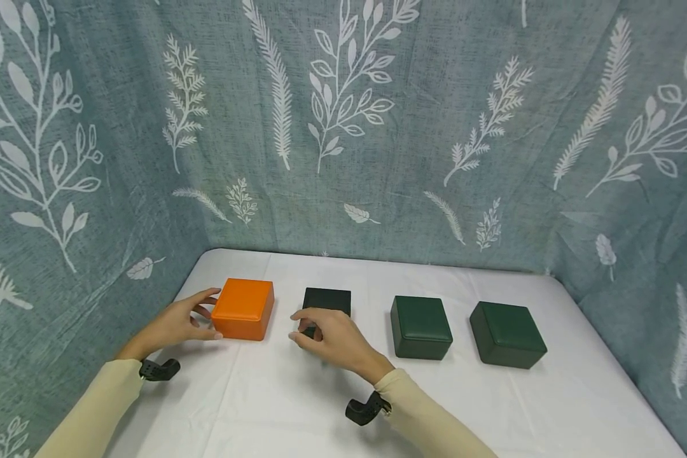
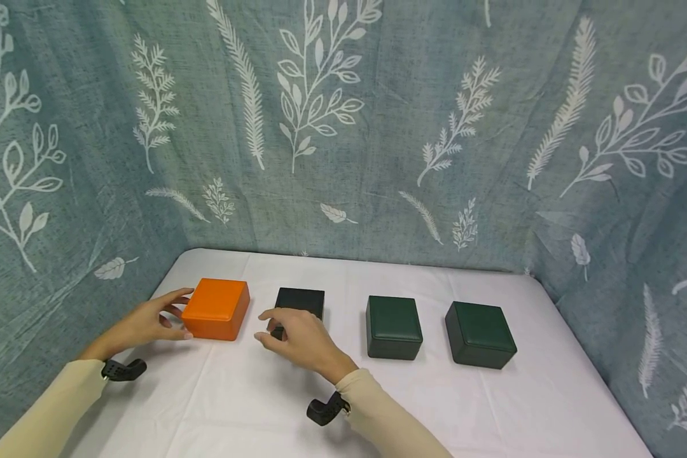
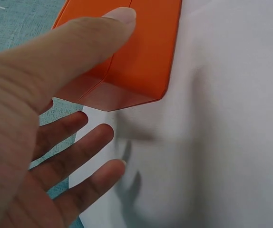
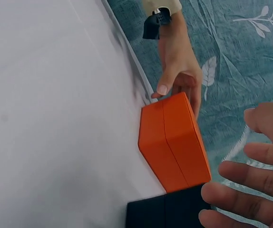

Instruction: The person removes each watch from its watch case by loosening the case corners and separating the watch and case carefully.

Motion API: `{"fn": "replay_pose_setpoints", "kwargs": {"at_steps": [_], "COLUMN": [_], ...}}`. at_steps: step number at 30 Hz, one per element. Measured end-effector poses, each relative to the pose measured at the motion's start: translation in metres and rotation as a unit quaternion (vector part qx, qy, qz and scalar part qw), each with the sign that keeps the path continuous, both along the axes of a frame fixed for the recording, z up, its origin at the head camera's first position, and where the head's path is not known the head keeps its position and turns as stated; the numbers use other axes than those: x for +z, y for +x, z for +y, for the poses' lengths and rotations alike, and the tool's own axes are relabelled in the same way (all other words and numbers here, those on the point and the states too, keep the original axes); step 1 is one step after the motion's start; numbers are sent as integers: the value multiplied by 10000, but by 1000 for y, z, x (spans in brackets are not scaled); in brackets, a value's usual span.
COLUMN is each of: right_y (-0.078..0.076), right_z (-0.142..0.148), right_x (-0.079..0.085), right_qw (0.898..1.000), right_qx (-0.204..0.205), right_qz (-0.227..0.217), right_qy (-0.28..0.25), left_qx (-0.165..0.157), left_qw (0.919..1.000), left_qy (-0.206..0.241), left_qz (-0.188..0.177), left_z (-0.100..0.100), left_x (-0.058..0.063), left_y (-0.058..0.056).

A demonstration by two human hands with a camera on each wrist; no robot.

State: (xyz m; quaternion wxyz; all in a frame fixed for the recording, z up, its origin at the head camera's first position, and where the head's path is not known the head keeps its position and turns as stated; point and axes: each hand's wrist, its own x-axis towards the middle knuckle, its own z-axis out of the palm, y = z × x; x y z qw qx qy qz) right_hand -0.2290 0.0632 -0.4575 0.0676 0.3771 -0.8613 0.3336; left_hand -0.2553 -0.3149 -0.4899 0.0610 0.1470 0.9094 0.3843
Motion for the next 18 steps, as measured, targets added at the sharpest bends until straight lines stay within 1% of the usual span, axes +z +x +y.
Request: {"fn": "replay_pose_setpoints", "kwargs": {"at_steps": [9,12,18], "right_y": [-6,-8,-13], "right_z": [-25,-33,-45], "right_x": [-3,-4,-5], "right_qw": [9994,9994,9996], "right_qx": [172,229,278], "right_qz": [286,236,-37], "right_qy": [44,70,97], "left_qx": [-84,-60,-92], "left_qw": [9999,9998,9997], "left_qy": [-38,-19,6], "left_qz": [-121,-178,-229], "left_z": [2,2,3], "left_x": [2,1,-1], "left_y": [-6,-7,-9]}}
